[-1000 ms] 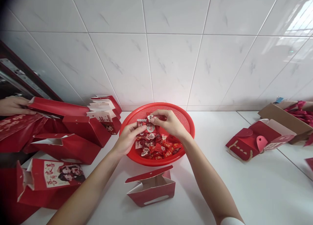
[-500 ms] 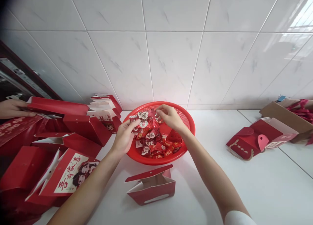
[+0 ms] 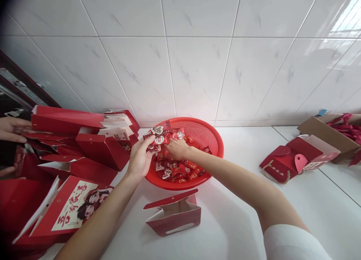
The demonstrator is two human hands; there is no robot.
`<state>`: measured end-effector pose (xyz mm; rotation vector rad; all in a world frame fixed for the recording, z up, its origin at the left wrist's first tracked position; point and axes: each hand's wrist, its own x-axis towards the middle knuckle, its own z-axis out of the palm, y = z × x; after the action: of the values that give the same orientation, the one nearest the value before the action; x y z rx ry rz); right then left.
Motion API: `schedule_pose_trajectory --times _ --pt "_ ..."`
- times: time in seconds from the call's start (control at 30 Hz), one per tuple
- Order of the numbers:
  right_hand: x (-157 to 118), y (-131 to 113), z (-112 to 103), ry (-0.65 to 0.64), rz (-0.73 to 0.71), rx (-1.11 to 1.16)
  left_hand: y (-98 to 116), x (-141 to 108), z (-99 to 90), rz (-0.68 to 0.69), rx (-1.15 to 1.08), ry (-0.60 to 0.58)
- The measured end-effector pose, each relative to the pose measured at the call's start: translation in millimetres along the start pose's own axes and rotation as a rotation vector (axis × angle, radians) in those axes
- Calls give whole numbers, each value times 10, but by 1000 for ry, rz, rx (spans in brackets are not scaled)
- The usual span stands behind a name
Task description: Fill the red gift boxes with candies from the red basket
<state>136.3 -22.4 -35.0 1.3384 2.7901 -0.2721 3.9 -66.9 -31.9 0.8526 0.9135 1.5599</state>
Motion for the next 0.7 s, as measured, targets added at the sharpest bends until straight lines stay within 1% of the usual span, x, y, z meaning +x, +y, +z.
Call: schedule_pose_trajectory --times 0.13,0.23,0.3,0.4,0.5,0.6,0.7 --pt "4 13 -55 18 -41 1 6 1 0 10 -38 12" --pt "-29 68 -159 -24 -46 14 20 -10 6 7 -59 32" --pt "-64 157 -248 -67 -2 20 28 -20 12 6 -69 52" --pt "-125 357 -363 -146 109 11 30 -26 16 5 -74 73" --pt "-184 537 -404 -233 225 -15 18 -16 8 9 -68 70" --pt "-218 603 -372 -223 280 -25 2 -1 -4 19 -58 66" --pt "-211 582 -316 -176 281 -7 -5 4 -15 25 -41 53"
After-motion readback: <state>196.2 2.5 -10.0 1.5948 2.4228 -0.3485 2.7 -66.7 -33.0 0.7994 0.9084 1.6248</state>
